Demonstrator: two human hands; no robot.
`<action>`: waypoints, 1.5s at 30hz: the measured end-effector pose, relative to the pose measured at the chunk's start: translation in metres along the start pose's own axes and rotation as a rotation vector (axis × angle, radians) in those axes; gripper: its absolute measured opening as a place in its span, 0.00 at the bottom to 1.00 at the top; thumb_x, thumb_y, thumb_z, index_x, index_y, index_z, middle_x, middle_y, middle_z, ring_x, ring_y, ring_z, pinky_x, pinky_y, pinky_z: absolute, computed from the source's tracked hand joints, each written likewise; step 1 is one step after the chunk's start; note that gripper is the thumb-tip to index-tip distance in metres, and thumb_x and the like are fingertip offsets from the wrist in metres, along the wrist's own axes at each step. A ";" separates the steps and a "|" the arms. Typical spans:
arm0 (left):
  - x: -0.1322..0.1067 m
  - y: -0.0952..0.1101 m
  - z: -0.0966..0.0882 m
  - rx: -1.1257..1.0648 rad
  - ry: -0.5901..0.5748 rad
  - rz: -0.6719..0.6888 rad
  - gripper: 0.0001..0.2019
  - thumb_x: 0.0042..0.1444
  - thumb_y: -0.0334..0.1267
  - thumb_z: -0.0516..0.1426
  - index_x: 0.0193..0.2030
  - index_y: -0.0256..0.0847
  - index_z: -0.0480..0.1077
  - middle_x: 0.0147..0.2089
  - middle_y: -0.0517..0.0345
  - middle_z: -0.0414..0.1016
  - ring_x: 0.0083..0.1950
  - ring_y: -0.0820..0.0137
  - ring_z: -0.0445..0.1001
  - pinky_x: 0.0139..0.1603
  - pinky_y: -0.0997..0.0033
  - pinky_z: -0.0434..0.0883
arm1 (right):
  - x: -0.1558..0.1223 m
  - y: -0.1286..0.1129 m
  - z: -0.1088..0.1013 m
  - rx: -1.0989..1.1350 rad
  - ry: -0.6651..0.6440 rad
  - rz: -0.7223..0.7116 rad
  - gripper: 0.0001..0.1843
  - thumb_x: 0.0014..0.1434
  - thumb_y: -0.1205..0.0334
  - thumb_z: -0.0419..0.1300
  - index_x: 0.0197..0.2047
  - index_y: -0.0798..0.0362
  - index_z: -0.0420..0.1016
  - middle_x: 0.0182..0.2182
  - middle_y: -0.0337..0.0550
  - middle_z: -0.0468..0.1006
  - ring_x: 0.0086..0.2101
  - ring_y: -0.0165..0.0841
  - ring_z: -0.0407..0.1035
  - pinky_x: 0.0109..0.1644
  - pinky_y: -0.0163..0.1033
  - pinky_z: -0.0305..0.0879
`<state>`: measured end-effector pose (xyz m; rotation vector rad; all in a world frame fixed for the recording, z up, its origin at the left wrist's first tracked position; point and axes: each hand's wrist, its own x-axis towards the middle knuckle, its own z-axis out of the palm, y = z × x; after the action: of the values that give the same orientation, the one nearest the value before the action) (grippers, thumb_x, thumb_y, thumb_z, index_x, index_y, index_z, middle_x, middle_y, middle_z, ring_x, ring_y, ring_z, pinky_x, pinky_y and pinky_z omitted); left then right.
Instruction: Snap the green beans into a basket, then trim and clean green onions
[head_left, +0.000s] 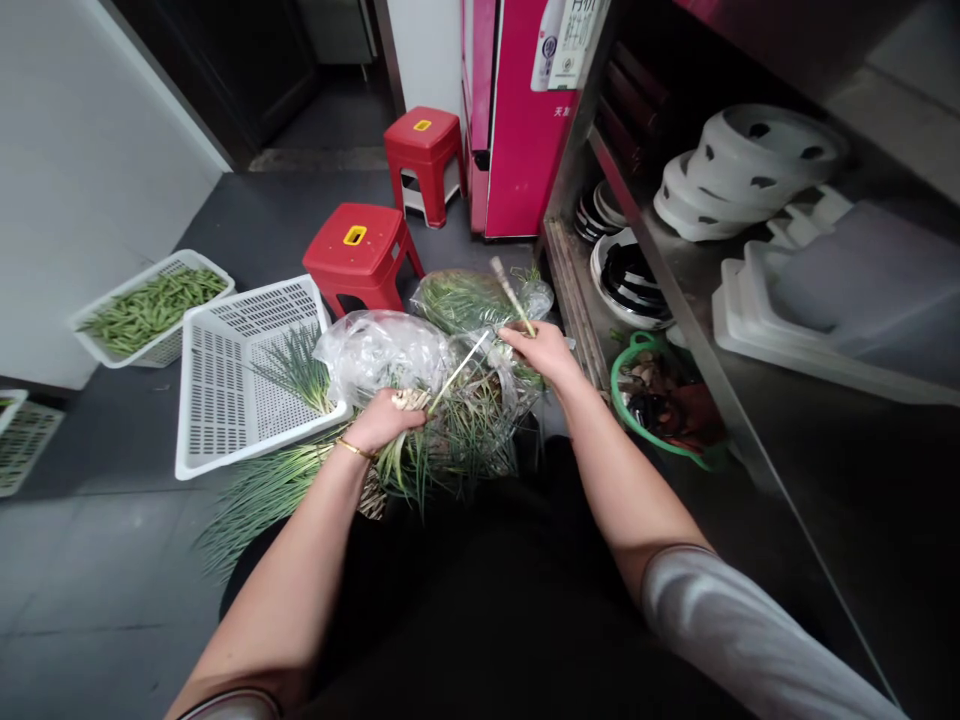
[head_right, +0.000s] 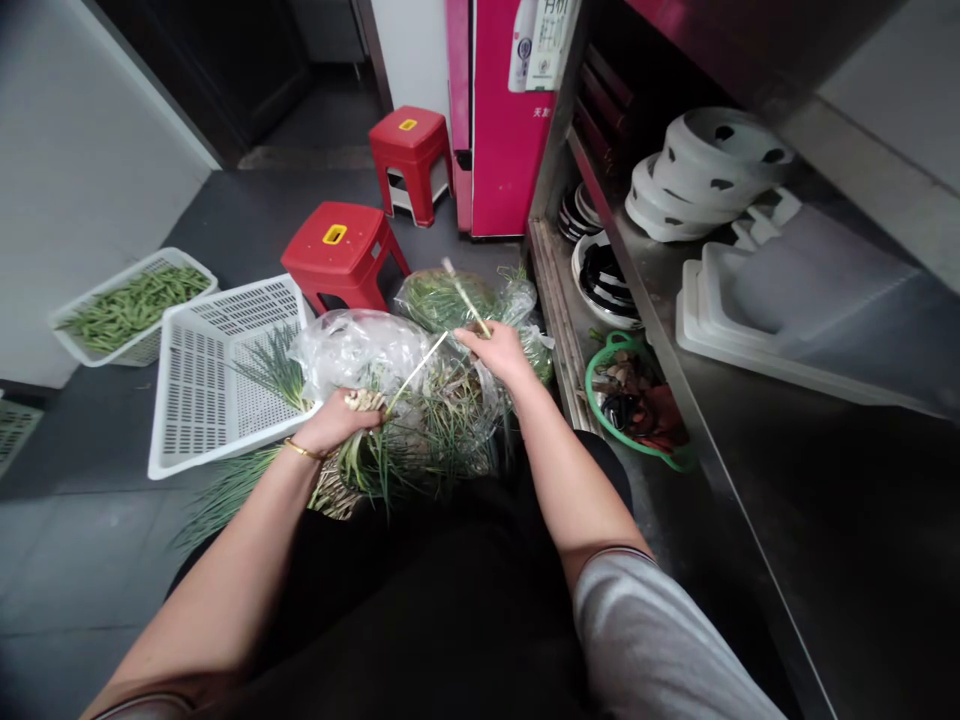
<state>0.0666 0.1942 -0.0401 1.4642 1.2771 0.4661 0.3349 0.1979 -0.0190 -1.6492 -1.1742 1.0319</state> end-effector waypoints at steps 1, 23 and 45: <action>0.000 0.000 0.000 0.020 -0.034 0.016 0.06 0.35 0.32 0.62 0.19 0.37 0.67 0.20 0.63 0.67 0.23 0.75 0.64 0.25 0.75 0.62 | -0.002 -0.003 0.008 0.086 -0.024 -0.001 0.23 0.44 0.45 0.64 0.34 0.56 0.74 0.16 0.36 0.69 0.17 0.26 0.58 0.22 0.33 0.53; -0.008 0.023 -0.001 -0.446 0.154 0.086 0.12 0.33 0.35 0.68 0.24 0.35 0.71 0.22 0.61 0.70 0.22 0.76 0.66 0.24 0.76 0.64 | -0.038 0.000 0.081 -0.080 -0.580 -0.320 0.13 0.50 0.55 0.63 0.34 0.56 0.77 0.25 0.38 0.74 0.27 0.30 0.65 0.32 0.33 0.58; -0.026 0.017 -0.079 -0.890 0.171 0.618 0.08 0.39 0.37 0.66 0.24 0.37 0.72 0.12 0.64 0.62 0.14 0.77 0.57 0.17 0.74 0.59 | -0.062 -0.008 0.113 -0.350 -0.659 -0.484 0.16 0.57 0.55 0.59 0.46 0.52 0.76 0.35 0.43 0.78 0.34 0.32 0.70 0.37 0.34 0.61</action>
<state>0.0002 0.2101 0.0099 1.0090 0.5481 1.3879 0.2131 0.1587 -0.0366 -1.1768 -2.1653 1.1188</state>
